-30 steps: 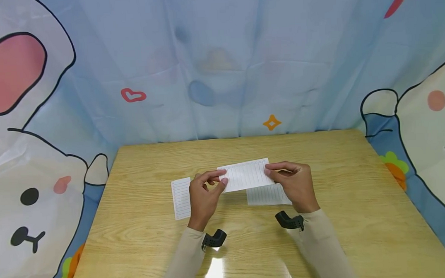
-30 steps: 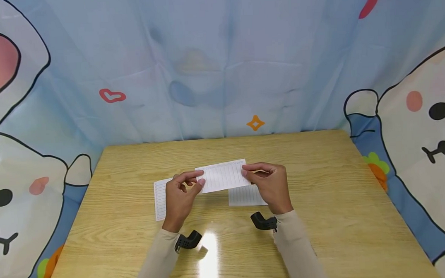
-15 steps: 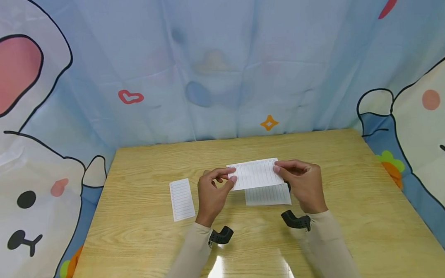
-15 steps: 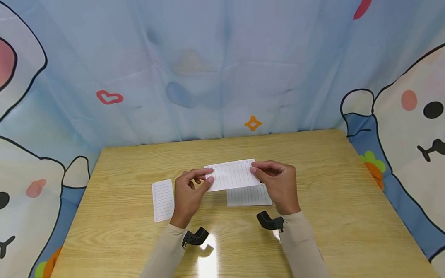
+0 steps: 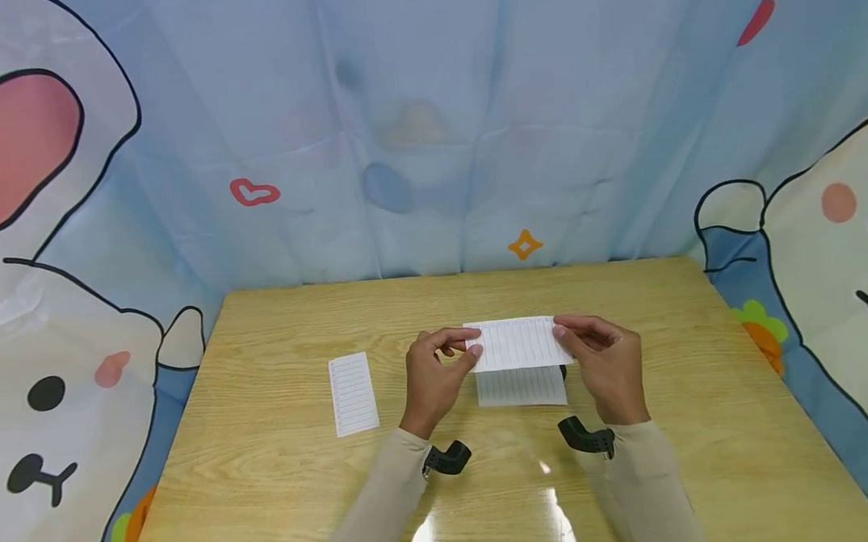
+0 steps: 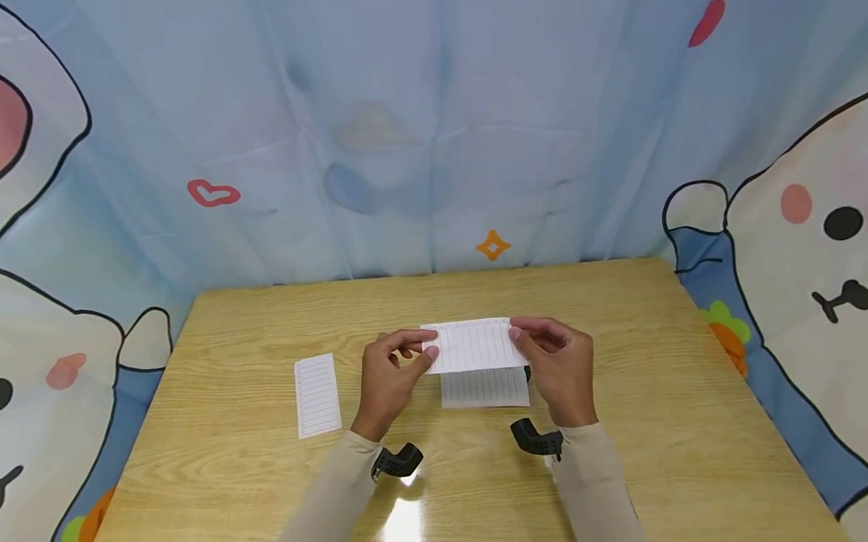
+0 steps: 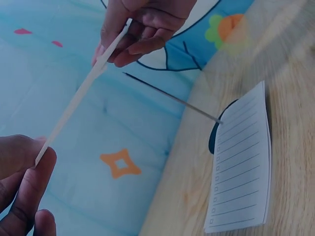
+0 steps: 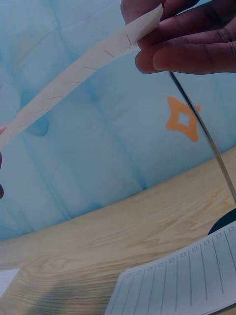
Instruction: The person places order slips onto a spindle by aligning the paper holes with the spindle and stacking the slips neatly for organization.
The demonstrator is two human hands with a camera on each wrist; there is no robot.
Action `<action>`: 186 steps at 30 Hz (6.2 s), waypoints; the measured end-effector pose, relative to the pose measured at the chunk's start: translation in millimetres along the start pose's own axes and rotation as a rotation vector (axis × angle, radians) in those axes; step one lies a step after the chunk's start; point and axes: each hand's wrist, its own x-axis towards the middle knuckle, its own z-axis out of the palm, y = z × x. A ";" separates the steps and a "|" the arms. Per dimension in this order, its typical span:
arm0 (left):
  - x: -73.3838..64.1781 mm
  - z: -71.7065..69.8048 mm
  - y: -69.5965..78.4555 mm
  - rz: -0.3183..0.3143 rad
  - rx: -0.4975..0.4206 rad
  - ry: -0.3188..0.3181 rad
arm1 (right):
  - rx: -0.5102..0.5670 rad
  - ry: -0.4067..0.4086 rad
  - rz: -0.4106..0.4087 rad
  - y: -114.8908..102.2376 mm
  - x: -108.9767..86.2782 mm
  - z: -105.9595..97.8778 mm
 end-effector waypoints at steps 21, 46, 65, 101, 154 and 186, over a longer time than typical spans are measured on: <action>-1.5 16.6 -15.8 -0.022 -0.019 -0.044 | -0.022 0.077 0.050 18.6 -2.3 -5.3; -5.6 20.0 -24.5 -0.061 -0.030 -0.037 | -0.047 0.081 0.015 23.0 -4.6 -5.6; -9.9 23.7 -35.2 -0.103 -0.045 -0.049 | -0.051 0.081 0.075 36.3 -4.5 -6.7; -15.2 33.5 -52.5 -0.272 0.136 -0.068 | -0.161 0.095 0.214 69.3 -4.2 -0.9; -16.4 43.4 -53.8 -0.260 0.526 -0.042 | -0.633 0.080 0.108 74.9 -7.0 7.7; -22.5 37.4 -61.2 -0.165 0.508 0.011 | -0.610 0.090 0.046 64.4 -15.4 -6.3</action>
